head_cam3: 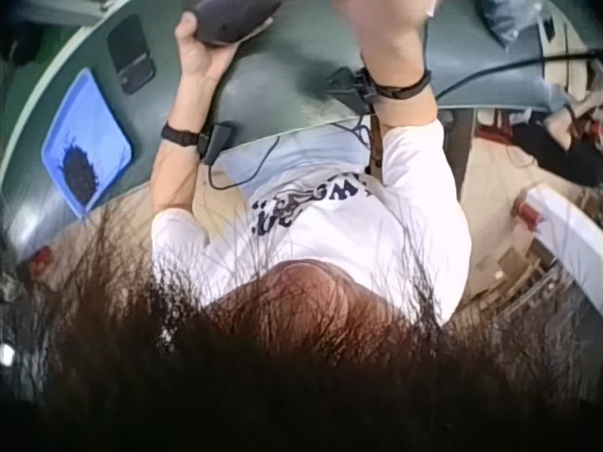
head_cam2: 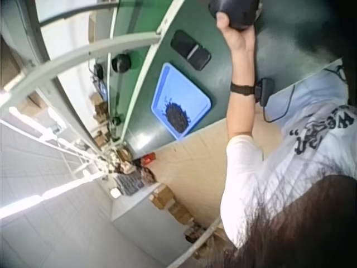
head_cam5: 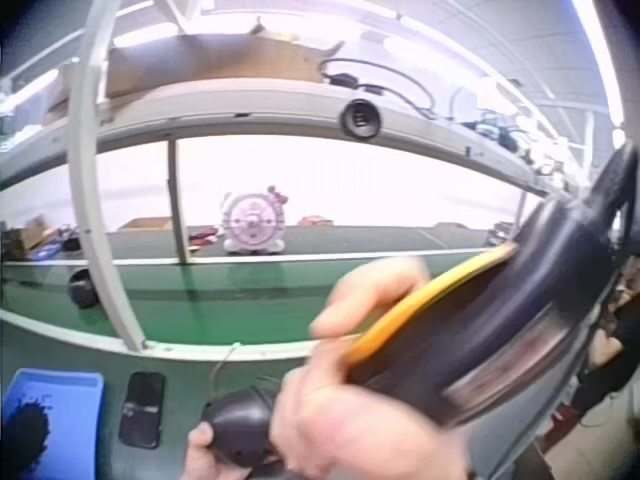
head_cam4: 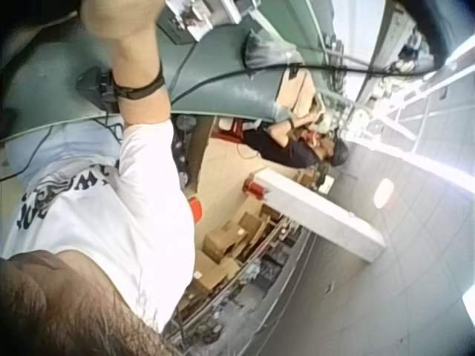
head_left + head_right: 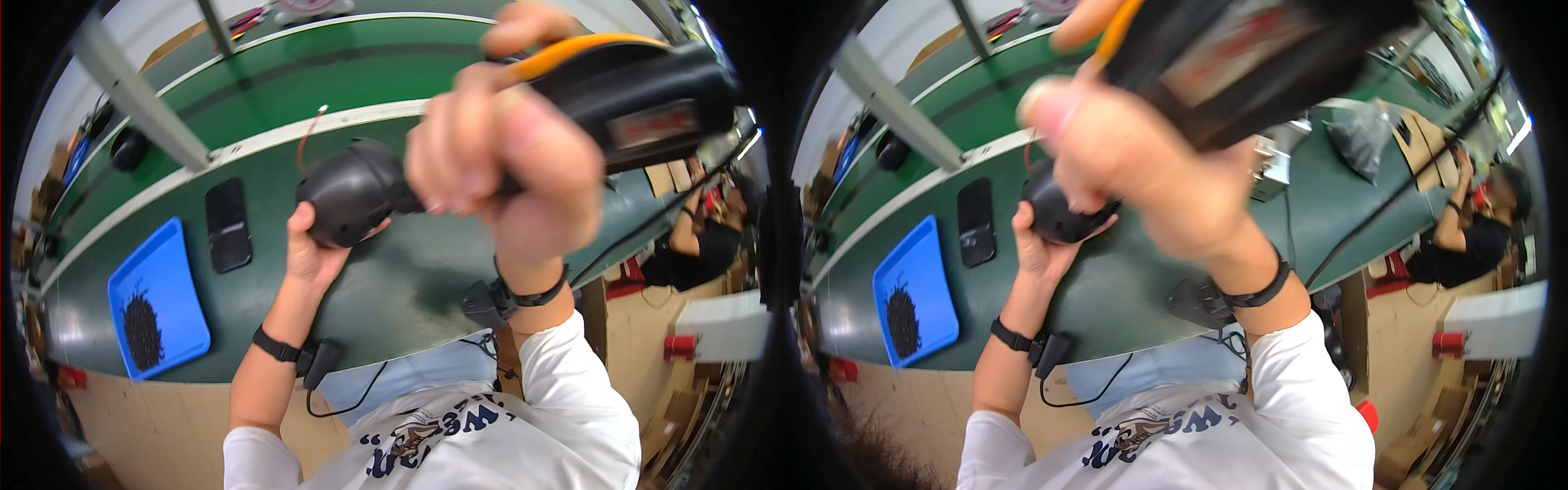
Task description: The recorder is using an electric screwdriver to fasten screws into the casing of a spherical electronic device on a factory assembly line.
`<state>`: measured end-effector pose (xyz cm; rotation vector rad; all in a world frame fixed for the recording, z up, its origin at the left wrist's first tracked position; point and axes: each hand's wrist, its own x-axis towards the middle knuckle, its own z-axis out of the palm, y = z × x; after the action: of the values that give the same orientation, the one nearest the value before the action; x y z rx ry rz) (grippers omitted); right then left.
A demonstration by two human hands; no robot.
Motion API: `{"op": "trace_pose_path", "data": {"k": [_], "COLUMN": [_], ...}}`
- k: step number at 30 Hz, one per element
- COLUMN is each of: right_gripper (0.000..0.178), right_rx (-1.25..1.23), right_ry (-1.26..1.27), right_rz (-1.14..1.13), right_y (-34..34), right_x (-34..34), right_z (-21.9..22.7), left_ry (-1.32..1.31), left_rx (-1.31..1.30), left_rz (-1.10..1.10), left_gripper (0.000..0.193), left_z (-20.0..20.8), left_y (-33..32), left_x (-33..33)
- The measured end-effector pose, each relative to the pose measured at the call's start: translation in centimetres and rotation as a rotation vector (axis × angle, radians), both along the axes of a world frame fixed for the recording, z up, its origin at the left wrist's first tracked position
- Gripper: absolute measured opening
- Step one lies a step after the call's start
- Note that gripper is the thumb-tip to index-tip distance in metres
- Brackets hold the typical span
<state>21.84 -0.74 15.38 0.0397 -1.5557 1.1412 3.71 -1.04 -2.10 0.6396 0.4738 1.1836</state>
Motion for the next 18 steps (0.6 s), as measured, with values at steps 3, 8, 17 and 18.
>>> {"op": "trace_pose_path", "data": {"k": [3,8,17,18], "right_gripper": [0.024,0.012,0.014,0.014], "right_rx": [-0.008,-0.157,-0.408,-0.412], "right_ry": [0.032,-0.021,-0.015,-0.016], "right_rz": [-0.247,-0.927,-0.773,-0.764], "right_y": [0.0,2.6,4.1,4.0], "right_x": [7.3,14.1,15.2,14.7], "right_z": [1.0,-3.2,-6.3,-6.1], "left_ry": [-0.044,-0.026,-0.018,-0.014], "left_rx": [-0.013,-0.017,-0.042,-0.031], "left_rz": [0.016,0.011,0.030,0.011], "left_gripper": [0.104,0.106,0.106,0.107], "left_z": [-0.7,-0.6,-0.9,-0.9], "left_y": [0.3,0.3,0.2,0.3], "left_x": [0.4,1.3,0.7,0.7]}}
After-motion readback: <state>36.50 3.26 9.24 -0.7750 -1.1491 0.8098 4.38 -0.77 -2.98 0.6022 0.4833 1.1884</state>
